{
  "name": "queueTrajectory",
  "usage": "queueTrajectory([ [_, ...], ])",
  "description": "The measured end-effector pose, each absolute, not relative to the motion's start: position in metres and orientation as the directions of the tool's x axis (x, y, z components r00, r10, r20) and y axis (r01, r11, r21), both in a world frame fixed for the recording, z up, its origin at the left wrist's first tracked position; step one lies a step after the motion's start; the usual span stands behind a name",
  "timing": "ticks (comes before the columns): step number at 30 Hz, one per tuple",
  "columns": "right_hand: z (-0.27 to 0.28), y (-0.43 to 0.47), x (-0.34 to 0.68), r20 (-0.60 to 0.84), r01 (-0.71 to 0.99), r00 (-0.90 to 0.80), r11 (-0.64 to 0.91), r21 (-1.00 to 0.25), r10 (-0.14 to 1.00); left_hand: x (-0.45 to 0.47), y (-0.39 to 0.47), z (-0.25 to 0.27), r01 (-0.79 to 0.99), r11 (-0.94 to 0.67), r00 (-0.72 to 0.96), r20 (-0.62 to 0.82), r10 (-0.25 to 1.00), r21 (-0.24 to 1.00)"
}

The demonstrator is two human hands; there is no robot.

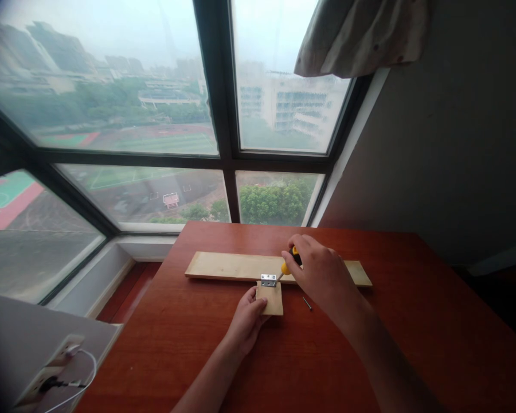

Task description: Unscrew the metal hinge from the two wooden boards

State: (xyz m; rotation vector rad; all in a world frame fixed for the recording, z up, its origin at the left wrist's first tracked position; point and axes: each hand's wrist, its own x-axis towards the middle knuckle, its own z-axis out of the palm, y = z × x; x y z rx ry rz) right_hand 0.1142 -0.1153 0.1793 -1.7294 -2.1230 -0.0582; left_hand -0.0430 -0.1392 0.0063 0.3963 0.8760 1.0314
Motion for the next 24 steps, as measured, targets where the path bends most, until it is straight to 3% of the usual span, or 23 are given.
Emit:
queueTrajectory([
  [6, 0.1827, -0.1193, 0.1140, 0.353, 0.879, -0.251, 0.365, -0.307, 0.902, -0.0432, -0.1395, 0.0090, -0.577, 0.483, 0.219, -0.444, 0.869, 0.659],
  [13, 0.1792, -0.1148, 0.1140, 0.327, 0.939, -0.149, 0.237, -0.250, 0.933, -0.0429, -0.1388, 0.0101, -0.580, 0.480, 0.224, -0.438, 0.871, 0.658],
  [19, 0.1833, -0.1211, 0.1149, 0.295, 0.898, -0.217, 0.309, -0.314, 0.930, -0.0431, -0.1392, 0.0096, -0.579, 0.482, 0.222, -0.441, 0.870, 0.658],
  [24, 0.1826, -0.1203, 0.1140, 0.296, 0.922, -0.171, 0.259, -0.289, 0.940, -0.0433, -0.1393, 0.0106, -0.578, 0.481, 0.228, -0.436, 0.871, 0.659],
])
